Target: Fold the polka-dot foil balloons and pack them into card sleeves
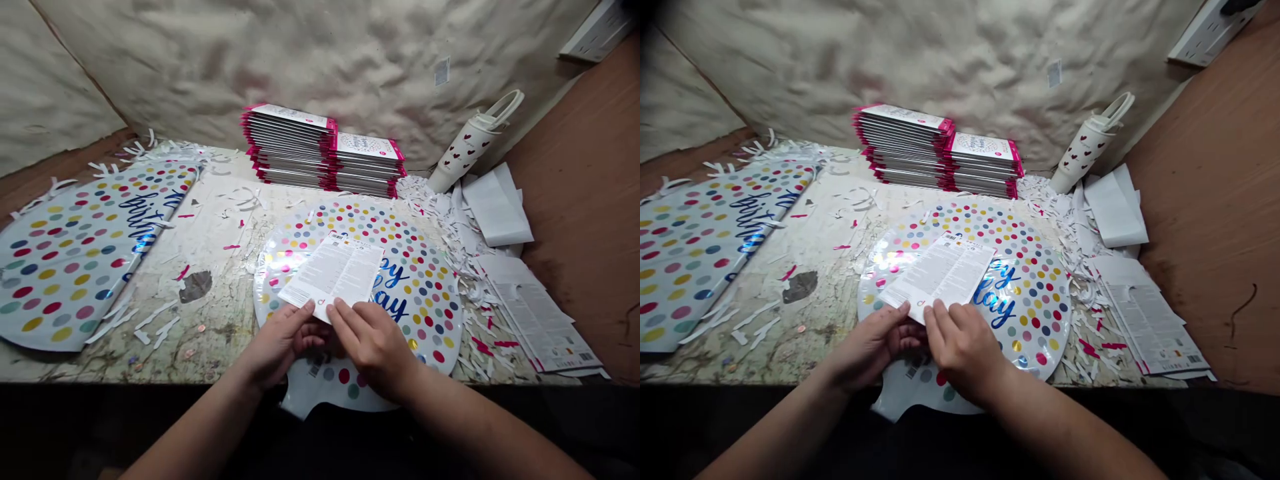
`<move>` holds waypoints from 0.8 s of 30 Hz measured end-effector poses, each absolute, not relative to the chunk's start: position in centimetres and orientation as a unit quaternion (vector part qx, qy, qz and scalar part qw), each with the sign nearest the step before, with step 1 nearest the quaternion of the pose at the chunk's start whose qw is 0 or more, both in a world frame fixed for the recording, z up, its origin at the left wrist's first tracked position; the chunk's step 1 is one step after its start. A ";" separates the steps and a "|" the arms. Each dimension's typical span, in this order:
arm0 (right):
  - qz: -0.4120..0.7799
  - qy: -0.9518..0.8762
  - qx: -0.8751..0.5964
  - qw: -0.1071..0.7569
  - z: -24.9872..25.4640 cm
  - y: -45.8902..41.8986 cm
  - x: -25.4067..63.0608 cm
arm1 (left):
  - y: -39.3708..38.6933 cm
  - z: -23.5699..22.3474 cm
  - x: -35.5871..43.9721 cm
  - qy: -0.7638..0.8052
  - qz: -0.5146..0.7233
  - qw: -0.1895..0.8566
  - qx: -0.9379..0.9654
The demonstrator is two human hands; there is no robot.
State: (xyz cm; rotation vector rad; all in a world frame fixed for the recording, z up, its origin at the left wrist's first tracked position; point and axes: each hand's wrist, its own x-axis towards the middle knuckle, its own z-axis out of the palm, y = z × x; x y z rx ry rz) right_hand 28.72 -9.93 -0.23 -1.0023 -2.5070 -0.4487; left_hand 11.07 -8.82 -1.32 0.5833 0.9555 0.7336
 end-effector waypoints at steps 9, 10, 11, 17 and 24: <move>-0.115 -0.863 -0.381 0.312 -1.4 -11.4 28.6 | -8.8 -1.2 12.2 0.413 0.428 0.802 0.047; -0.094 -0.865 -0.379 0.314 -1.3 -11.4 28.8 | -8.9 -1.3 12.2 0.405 0.433 0.804 0.052; -0.055 -0.867 -0.380 0.317 -1.1 -11.3 29.0 | -9.0 -1.4 12.2 0.406 0.440 0.797 0.083; 0.266 -0.752 -0.477 0.370 -0.2 -10.0 28.1 | -9.4 -1.7 11.9 0.474 0.424 0.689 0.347; 0.421 -0.778 -0.372 0.281 1.8 -9.2 30.2 | -8.7 -1.2 11.7 0.498 0.439 0.664 0.345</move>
